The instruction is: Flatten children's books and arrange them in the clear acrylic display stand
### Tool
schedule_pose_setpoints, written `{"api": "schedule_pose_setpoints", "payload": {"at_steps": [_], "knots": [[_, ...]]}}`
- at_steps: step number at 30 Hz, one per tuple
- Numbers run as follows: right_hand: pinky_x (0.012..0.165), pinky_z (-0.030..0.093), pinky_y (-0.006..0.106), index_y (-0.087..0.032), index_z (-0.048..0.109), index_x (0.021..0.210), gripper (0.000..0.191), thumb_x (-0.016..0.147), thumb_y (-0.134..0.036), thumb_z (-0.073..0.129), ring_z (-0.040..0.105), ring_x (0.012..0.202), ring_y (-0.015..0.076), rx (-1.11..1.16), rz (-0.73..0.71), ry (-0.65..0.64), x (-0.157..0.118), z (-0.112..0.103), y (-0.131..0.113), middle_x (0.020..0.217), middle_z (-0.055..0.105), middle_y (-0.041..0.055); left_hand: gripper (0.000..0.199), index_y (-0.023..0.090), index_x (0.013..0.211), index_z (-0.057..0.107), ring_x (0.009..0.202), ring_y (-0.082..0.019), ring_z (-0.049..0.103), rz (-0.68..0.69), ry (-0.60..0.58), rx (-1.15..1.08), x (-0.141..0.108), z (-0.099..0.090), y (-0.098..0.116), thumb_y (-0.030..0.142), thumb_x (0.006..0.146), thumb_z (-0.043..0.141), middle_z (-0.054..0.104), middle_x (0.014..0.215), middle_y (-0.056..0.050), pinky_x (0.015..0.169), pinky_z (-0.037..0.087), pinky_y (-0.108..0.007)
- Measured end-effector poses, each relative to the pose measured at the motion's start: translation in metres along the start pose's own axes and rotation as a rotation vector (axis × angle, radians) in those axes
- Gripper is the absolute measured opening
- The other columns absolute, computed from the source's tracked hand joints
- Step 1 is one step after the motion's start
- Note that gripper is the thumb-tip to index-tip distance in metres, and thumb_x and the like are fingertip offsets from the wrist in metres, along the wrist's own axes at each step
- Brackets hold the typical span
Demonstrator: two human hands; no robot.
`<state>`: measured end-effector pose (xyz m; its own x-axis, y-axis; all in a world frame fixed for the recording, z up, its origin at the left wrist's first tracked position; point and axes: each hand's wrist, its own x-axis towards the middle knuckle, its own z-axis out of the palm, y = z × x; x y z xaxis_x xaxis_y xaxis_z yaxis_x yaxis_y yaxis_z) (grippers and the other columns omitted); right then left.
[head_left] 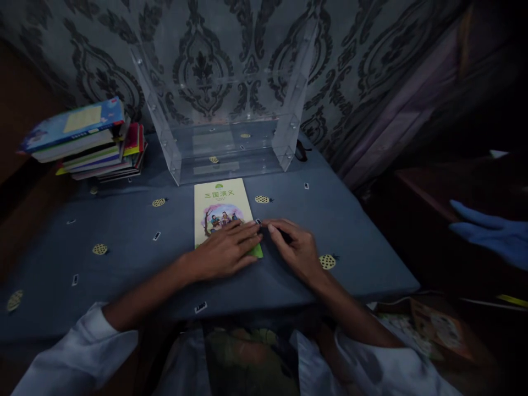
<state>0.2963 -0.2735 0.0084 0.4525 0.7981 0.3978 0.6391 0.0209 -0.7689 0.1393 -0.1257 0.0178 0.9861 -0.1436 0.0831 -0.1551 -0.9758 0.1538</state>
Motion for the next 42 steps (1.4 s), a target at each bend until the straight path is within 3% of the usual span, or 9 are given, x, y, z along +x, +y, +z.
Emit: {"api": "schedule_pose_setpoints", "payload": {"at_steps": [7,16,26,30,35,42], "knots": [[0.086,0.060,0.037,-0.023,0.076,0.101,0.028,0.099,-0.030,0.049,0.074,0.096,0.0226,0.013,-0.058,-0.066,0.000,0.003,0.005,0.102,0.078,0.0070,0.055,0.014,0.148,0.044,0.148,-0.022,0.037,0.043,-0.010,0.055,-0.014,0.000,0.025,0.048,0.106,0.035,0.044,0.156,-0.011,0.126,0.021,-0.040],[0.093,0.059,0.039,-0.022,0.074,0.102,0.023,0.097,-0.024,0.051,0.073,0.102,0.0227,-0.040,-0.191,-0.163,-0.001,0.006,0.011,0.108,0.077,0.0093,0.052,0.011,0.145,0.047,0.144,-0.024,0.043,0.080,0.039,0.064,-0.014,0.001,0.025,0.043,0.104,0.043,0.055,0.148,-0.012,0.125,0.025,-0.041],[0.092,0.061,0.044,-0.021,0.073,0.110,0.024,0.097,-0.019,0.053,0.071,0.108,0.0243,-0.137,-0.345,-0.159,-0.006,0.005,0.010,0.113,0.076,0.0112,0.049,0.013,0.147,0.045,0.145,-0.021,0.042,0.065,0.058,0.090,-0.034,0.011,0.029,0.039,0.106,0.040,0.052,0.151,-0.010,0.124,0.027,-0.041],[0.096,0.058,0.049,-0.024,0.072,0.117,0.028,0.096,-0.015,0.055,0.068,0.115,0.0266,-0.201,-0.434,-0.156,-0.013,0.004,0.006,0.112,0.077,0.0090,0.043,0.013,0.147,0.044,0.146,-0.021,0.040,0.030,0.065,0.153,-0.052,0.011,0.035,0.025,0.105,0.042,0.051,0.151,-0.012,0.123,0.027,-0.042],[0.102,0.056,0.051,-0.023,0.068,0.125,0.032,0.096,-0.017,0.057,0.066,0.119,0.0264,-0.220,-0.482,-0.194,-0.024,0.009,0.003,0.119,0.075,0.0097,0.052,0.009,0.150,0.038,0.149,-0.026,0.035,-0.067,0.019,0.202,-0.075,0.007,0.047,0.014,0.099,0.045,0.043,0.156,-0.016,0.122,0.029,-0.047],[0.111,0.050,0.049,-0.023,0.055,0.143,0.042,0.100,-0.023,0.050,0.061,0.127,0.0235,-0.166,-0.503,-0.447,-0.019,0.025,-0.022,0.131,0.069,0.0101,0.049,0.009,0.149,0.042,0.146,-0.025,0.040,-0.217,0.050,0.288,-0.102,0.010,0.055,0.016,0.100,0.040,0.049,0.152,-0.017,0.118,0.034,-0.042]]}}
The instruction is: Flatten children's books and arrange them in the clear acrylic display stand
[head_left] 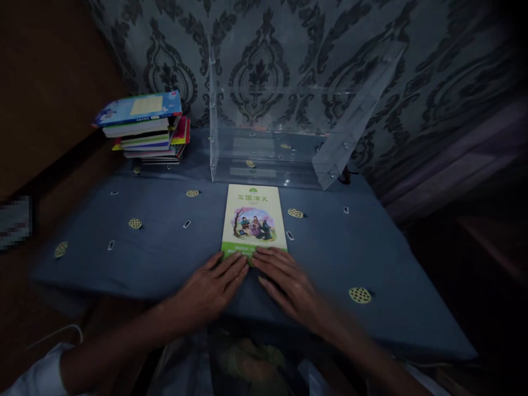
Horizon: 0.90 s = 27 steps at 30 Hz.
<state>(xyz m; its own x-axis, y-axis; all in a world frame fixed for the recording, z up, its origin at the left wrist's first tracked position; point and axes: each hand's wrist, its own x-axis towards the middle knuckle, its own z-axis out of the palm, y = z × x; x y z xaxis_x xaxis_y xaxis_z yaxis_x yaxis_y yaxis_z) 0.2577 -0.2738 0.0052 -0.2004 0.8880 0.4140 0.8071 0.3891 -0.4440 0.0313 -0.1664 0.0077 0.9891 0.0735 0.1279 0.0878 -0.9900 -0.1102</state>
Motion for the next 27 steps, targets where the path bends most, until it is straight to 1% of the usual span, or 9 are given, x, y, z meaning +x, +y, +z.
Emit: {"api": "schedule_pose_setpoints", "payload": {"at_steps": [4,6,9,11,14,17,22,25,27], "knots": [[0.117,0.043,0.048,-0.022,0.049,0.148,0.046,0.103,-0.029,0.046,0.054,0.136,0.0229,0.030,-0.053,-0.168,0.029,0.004,-0.007,0.141,0.062,0.0112,0.045,0.006,0.141,0.049,0.140,-0.029,0.048,-0.075,0.076,0.021,-0.011,-0.001,-0.001,0.019,0.098,0.046,0.056,0.145,-0.018,0.114,0.040,-0.042],[0.120,0.039,0.049,-0.019,0.047,0.149,0.048,0.104,-0.033,0.045,0.050,0.139,0.0235,0.033,-0.093,-0.234,0.044,0.009,-0.007,0.145,0.059,0.0131,0.041,0.006,0.135,0.054,0.138,-0.030,0.051,-0.106,0.105,0.022,-0.014,-0.001,-0.001,0.020,0.097,0.050,0.060,0.140,-0.018,0.114,0.040,-0.042],[0.121,0.036,0.048,-0.014,0.048,0.148,0.050,0.104,-0.039,0.043,0.046,0.143,0.0245,0.030,-0.140,-0.295,0.064,0.015,-0.002,0.147,0.056,0.0155,0.031,0.008,0.123,0.060,0.134,-0.029,0.054,-0.136,0.134,0.013,-0.015,-0.003,-0.003,0.016,0.094,0.052,0.065,0.134,-0.017,0.115,0.042,-0.041],[0.121,0.037,0.047,-0.014,0.049,0.147,0.050,0.105,-0.040,0.042,0.043,0.144,0.0243,0.029,-0.158,-0.321,0.075,0.019,0.005,0.148,0.055,0.0154,0.030,0.009,0.121,0.061,0.133,-0.029,0.056,-0.146,0.142,-0.007,-0.013,-0.003,-0.006,0.014,0.093,0.051,0.066,0.131,-0.016,0.114,0.043,-0.041],[0.121,0.038,0.046,-0.014,0.051,0.146,0.049,0.105,-0.039,0.041,0.042,0.145,0.0243,0.023,-0.180,-0.341,0.088,0.022,0.017,0.148,0.056,0.0152,0.033,0.007,0.126,0.058,0.131,-0.029,0.057,-0.156,0.164,-0.029,-0.008,-0.004,-0.012,0.011,0.093,0.050,0.068,0.126,-0.015,0.112,0.046,-0.041],[0.121,0.038,0.046,-0.013,0.053,0.144,0.048,0.105,-0.038,0.040,0.041,0.146,0.0246,0.016,-0.178,-0.340,0.100,0.025,0.030,0.147,0.056,0.0154,0.033,0.008,0.127,0.057,0.127,-0.026,0.061,-0.183,0.188,-0.046,-0.002,-0.004,-0.021,0.013,0.097,0.045,0.069,0.124,-0.014,0.109,0.049,-0.040],[0.120,0.038,0.048,-0.012,0.056,0.141,0.047,0.106,-0.036,0.035,0.040,0.147,0.0249,-0.011,-0.164,-0.346,0.119,0.028,0.053,0.147,0.055,0.0164,0.034,0.009,0.131,0.055,0.125,-0.025,0.062,-0.199,0.168,-0.074,0.013,-0.002,-0.043,0.019,0.101,0.044,0.067,0.130,-0.015,0.108,0.050,-0.039],[0.120,0.039,0.049,-0.012,0.056,0.141,0.047,0.106,-0.032,0.032,0.040,0.146,0.0249,-0.012,-0.152,-0.320,0.132,0.028,0.066,0.147,0.056,0.0170,0.037,0.011,0.135,0.053,0.128,-0.025,0.060,-0.231,0.142,-0.107,0.024,0.002,-0.058,0.021,0.101,0.043,0.064,0.135,-0.015,0.109,0.049,-0.040],[0.120,0.039,0.048,-0.011,0.057,0.140,0.047,0.105,-0.031,0.032,0.041,0.146,0.0249,-0.022,-0.147,-0.303,0.140,0.028,0.075,0.148,0.055,0.0175,0.037,0.011,0.134,0.054,0.128,-0.024,0.060,-0.256,0.133,-0.135,0.033,0.004,-0.067,0.021,0.101,0.042,0.064,0.135,-0.015,0.109,0.049,-0.040]]}}
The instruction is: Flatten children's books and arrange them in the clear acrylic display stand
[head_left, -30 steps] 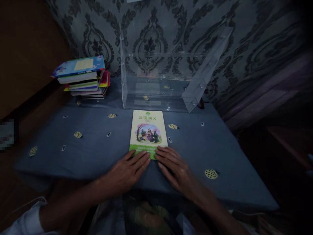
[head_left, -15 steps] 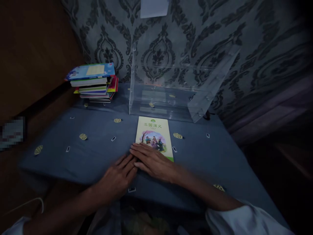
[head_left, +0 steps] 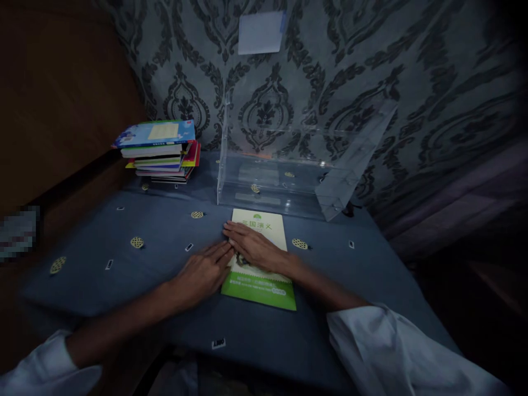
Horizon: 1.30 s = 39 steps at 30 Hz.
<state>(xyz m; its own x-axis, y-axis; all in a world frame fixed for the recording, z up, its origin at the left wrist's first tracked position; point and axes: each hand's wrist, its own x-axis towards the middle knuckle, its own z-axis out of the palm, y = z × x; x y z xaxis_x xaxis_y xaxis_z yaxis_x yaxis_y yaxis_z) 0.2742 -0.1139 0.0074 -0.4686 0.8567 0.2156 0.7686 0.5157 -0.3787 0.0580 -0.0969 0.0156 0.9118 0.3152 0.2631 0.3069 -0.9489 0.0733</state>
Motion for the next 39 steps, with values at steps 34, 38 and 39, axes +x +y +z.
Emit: {"api": "schedule_pose_setpoints", "payload": {"at_steps": [34,38,39], "knots": [[0.119,0.039,0.052,-0.018,0.054,0.143,0.050,0.104,-0.041,0.032,0.047,0.142,0.0260,0.026,0.327,0.263,-0.071,-0.017,0.082,0.150,0.054,0.0140,0.032,0.015,0.127,0.058,0.127,-0.025,0.060,-0.141,-0.035,-0.029,0.112,0.032,-0.050,0.019,0.099,0.043,0.064,0.135,-0.014,0.107,0.047,-0.042],[0.121,0.035,0.052,-0.016,0.051,0.145,0.054,0.105,-0.043,0.030,0.042,0.145,0.0261,0.030,0.380,0.270,-0.083,-0.018,0.077,0.154,0.048,0.0153,0.031,0.014,0.125,0.060,0.125,-0.026,0.061,-0.132,-0.056,-0.030,0.120,0.032,-0.041,0.019,0.099,0.042,0.064,0.135,-0.013,0.106,0.046,-0.043],[0.121,0.035,0.051,-0.016,0.051,0.146,0.054,0.105,-0.043,0.030,0.041,0.146,0.0259,0.034,0.390,0.270,-0.085,-0.017,0.076,0.154,0.048,0.0148,0.032,0.014,0.125,0.060,0.126,-0.027,0.060,-0.128,-0.053,-0.032,0.122,0.032,-0.039,0.019,0.099,0.042,0.064,0.136,-0.014,0.107,0.044,-0.045]]}}
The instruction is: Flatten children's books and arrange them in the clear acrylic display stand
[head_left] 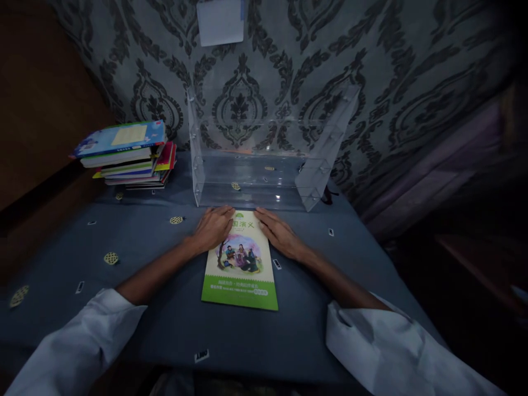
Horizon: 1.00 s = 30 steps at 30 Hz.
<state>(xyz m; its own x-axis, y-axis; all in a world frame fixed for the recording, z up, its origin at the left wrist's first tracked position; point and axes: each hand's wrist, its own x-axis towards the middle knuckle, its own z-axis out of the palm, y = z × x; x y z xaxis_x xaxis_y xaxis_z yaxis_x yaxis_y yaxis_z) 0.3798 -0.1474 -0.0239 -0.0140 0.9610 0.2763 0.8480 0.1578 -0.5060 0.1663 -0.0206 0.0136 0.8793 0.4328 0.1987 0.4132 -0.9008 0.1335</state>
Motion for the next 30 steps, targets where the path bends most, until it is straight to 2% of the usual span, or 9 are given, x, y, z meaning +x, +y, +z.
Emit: {"api": "schedule_pose_setpoints", "payload": {"at_steps": [5,10,13,16,19,21,26,30], "knots": [[0.122,0.034,0.051,-0.018,0.047,0.149,0.054,0.104,-0.044,0.031,0.038,0.147,0.0256,0.013,0.034,0.010,-0.010,0.000,-0.003,0.158,0.043,0.0137,0.034,0.014,0.128,0.059,0.127,-0.026,0.059,0.064,0.017,-0.025,0.010,0.007,0.011,0.018,0.100,0.040,0.064,0.136,-0.014,0.108,0.042,-0.044],[0.119,0.039,0.051,-0.022,0.046,0.150,0.052,0.104,-0.044,0.035,0.042,0.145,0.0263,-0.001,0.033,0.043,-0.023,0.000,-0.012,0.157,0.044,0.0117,0.035,0.013,0.129,0.058,0.129,-0.026,0.058,0.103,0.040,-0.052,0.017,0.014,0.015,0.018,0.100,0.040,0.062,0.138,-0.015,0.110,0.041,-0.045],[0.117,0.043,0.048,-0.022,0.047,0.149,0.050,0.104,-0.041,0.037,0.046,0.143,0.0264,-0.011,0.038,0.063,-0.035,0.000,-0.023,0.157,0.045,0.0125,0.037,0.014,0.135,0.054,0.137,-0.027,0.051,0.103,0.068,-0.056,0.003,0.012,0.008,0.021,0.101,0.040,0.056,0.145,-0.015,0.114,0.038,-0.048],[0.115,0.045,0.049,-0.022,0.046,0.150,0.049,0.103,-0.037,0.040,0.048,0.141,0.0273,-0.018,0.052,0.080,-0.046,0.002,-0.033,0.157,0.045,0.0127,0.039,0.014,0.138,0.051,0.143,-0.029,0.043,0.084,0.107,-0.056,-0.028,0.009,-0.001,0.025,0.102,0.041,0.049,0.151,-0.016,0.114,0.039,-0.052],[0.114,0.046,0.050,-0.023,0.046,0.150,0.049,0.103,-0.035,0.040,0.048,0.141,0.0284,-0.016,0.062,0.084,-0.050,0.003,-0.038,0.157,0.045,0.0126,0.040,0.013,0.139,0.051,0.142,-0.028,0.045,0.050,0.156,-0.094,-0.060,0.010,-0.004,0.029,0.104,0.038,0.050,0.150,-0.018,0.114,0.043,-0.049],[0.114,0.046,0.050,-0.020,0.047,0.149,0.049,0.103,-0.035,0.039,0.048,0.141,0.0284,-0.011,0.066,0.077,-0.049,0.004,-0.037,0.156,0.045,0.0139,0.041,0.014,0.140,0.049,0.143,-0.027,0.045,0.032,0.170,-0.112,-0.072,0.013,-0.003,0.029,0.105,0.035,0.049,0.151,-0.017,0.114,0.045,-0.048],[0.115,0.046,0.047,-0.020,0.049,0.148,0.048,0.103,-0.036,0.039,0.049,0.140,0.0266,0.018,0.062,0.081,-0.042,0.005,-0.028,0.155,0.047,0.0133,0.041,0.013,0.140,0.050,0.144,-0.029,0.044,0.028,0.180,-0.115,-0.072,0.020,0.001,0.029,0.105,0.035,0.050,0.150,-0.019,0.113,0.046,-0.051],[0.114,0.045,0.050,-0.022,0.047,0.150,0.049,0.103,-0.037,0.040,0.049,0.140,0.0276,0.040,0.065,0.072,-0.041,0.003,-0.028,0.156,0.046,0.0124,0.041,0.013,0.138,0.053,0.142,-0.030,0.046,0.034,0.157,-0.074,-0.064,0.015,0.001,0.029,0.105,0.036,0.053,0.147,-0.018,0.114,0.044,-0.052]]}}
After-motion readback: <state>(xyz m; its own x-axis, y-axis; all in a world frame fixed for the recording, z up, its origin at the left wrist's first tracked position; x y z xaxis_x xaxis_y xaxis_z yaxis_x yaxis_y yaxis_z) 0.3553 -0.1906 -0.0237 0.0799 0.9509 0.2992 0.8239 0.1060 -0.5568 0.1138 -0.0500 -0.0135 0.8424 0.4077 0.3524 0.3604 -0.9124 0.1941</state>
